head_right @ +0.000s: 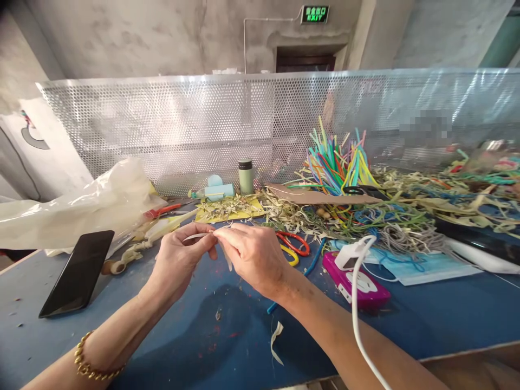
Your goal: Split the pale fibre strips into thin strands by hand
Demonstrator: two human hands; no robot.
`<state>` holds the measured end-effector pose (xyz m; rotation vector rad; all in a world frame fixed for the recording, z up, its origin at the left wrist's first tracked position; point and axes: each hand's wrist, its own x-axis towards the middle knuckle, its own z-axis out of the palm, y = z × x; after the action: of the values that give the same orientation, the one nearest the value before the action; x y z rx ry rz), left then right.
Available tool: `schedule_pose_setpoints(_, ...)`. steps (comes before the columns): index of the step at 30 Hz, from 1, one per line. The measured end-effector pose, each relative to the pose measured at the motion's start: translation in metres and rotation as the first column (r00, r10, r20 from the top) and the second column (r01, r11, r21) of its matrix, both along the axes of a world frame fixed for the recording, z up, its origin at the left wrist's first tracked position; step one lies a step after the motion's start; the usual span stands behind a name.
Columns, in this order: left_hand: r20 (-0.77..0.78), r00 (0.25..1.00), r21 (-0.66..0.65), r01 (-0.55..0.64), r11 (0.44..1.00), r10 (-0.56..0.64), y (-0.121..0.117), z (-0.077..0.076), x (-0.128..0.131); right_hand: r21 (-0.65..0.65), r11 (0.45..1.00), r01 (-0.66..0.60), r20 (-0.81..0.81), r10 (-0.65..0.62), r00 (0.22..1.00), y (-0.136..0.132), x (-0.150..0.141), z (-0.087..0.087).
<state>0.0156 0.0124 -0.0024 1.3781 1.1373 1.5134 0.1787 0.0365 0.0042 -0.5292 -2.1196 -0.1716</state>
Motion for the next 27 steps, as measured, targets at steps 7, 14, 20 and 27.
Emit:
schedule_pose_setpoints(7,0.112,0.992,-0.011,-0.051,0.999,0.051,-0.001,0.0,0.0,-0.294,0.955,-0.024,-0.195,-0.035,0.98,-0.002,-0.006,-0.001)
schedule_pose_setpoints(14,0.002,0.997,0.072,-0.078,0.994,0.078,-0.004,0.004,0.004,-0.488,0.864,-0.121,-0.286,-0.028,0.958,-0.006,-0.013,-0.001)
schedule_pose_setpoints(20,-0.059,0.995,0.114,-0.076,0.991,0.083,-0.009,0.01,0.007,-0.566,0.812,-0.142,-0.333,-0.068,0.94,-0.007,-0.013,0.001)
schedule_pose_setpoints(27,-0.058,0.998,-0.016,-0.008,1.0,0.007,-0.011,0.012,0.004,-0.624,0.757,-0.194,-0.307,-0.009,0.952,-0.003,-0.006,0.005)
